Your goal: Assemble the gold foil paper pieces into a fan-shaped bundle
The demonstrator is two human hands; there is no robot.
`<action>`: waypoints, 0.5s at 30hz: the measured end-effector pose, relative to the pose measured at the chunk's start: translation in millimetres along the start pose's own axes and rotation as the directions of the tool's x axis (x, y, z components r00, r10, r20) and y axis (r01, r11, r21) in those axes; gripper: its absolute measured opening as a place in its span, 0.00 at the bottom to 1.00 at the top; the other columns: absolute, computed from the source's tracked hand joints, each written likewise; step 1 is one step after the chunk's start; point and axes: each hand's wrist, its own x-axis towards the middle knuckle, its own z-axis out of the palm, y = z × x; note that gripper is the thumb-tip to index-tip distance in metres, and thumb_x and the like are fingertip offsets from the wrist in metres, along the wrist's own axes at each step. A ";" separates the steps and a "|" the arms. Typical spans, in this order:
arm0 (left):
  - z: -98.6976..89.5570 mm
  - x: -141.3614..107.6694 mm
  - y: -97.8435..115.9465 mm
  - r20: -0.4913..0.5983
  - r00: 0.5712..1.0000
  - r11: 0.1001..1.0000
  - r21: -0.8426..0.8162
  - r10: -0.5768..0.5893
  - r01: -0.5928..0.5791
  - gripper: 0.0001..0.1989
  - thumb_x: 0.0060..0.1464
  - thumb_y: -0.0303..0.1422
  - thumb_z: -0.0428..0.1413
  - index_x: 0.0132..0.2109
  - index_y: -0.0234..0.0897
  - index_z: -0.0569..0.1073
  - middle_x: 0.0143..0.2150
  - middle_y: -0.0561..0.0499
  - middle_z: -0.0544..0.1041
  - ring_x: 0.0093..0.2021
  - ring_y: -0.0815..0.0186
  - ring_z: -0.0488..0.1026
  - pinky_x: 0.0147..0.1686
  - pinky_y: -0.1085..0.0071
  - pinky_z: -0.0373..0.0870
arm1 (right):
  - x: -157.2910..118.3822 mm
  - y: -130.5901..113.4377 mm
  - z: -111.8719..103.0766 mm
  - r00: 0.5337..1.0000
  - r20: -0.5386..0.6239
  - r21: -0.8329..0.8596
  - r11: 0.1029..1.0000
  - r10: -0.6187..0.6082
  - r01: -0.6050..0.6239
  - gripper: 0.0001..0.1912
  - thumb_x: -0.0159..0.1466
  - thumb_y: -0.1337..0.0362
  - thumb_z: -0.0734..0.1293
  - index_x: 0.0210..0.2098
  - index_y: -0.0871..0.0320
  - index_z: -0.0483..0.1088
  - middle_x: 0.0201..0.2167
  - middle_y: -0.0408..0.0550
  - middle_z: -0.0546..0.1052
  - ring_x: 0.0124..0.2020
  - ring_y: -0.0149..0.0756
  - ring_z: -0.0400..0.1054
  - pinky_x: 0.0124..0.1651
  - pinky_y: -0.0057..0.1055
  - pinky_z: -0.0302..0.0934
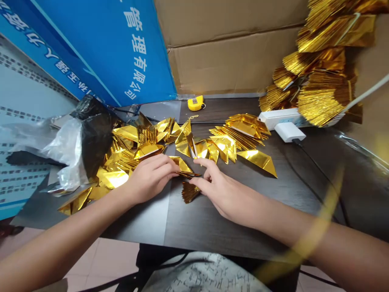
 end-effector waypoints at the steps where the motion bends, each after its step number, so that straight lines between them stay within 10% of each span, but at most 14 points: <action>1: 2.0 -0.6 -0.2 -0.041 0.999 1.000 -0.018 0.024 -0.025 0.03 0.63 0.25 0.56 0.43 0.35 0.74 0.37 0.51 0.78 0.36 0.69 0.73 0.38 0.74 0.71 | -0.6 1.1 0.6 0.999 -0.003 -0.032 0.998 -0.054 0.053 0.18 0.70 0.73 0.56 0.57 0.58 0.65 0.69 0.65 0.55 0.54 0.48 0.71 0.54 0.51 0.69; 6: 9.5 3.1 -2.3 -0.102 0.992 0.991 -0.105 0.075 -0.085 0.04 0.61 0.24 0.58 0.44 0.34 0.74 0.38 0.50 0.78 0.37 0.69 0.72 0.38 0.72 0.71 | -0.7 5.5 -1.1 0.976 0.008 -0.202 0.955 -0.219 0.216 0.21 0.67 0.80 0.55 0.57 0.65 0.65 0.68 0.71 0.57 0.68 0.54 0.58 0.62 0.51 0.65; 15: 17.1 -0.9 -10.5 -0.127 0.974 0.973 -0.111 0.187 -0.202 0.04 0.64 0.24 0.55 0.45 0.34 0.73 0.38 0.48 0.78 0.39 0.65 0.74 0.38 0.69 0.73 | 0.1 8.3 -4.0 0.982 0.036 -0.210 0.959 -0.184 0.187 0.24 0.66 0.80 0.56 0.59 0.60 0.66 0.66 0.64 0.63 0.65 0.48 0.63 0.62 0.50 0.67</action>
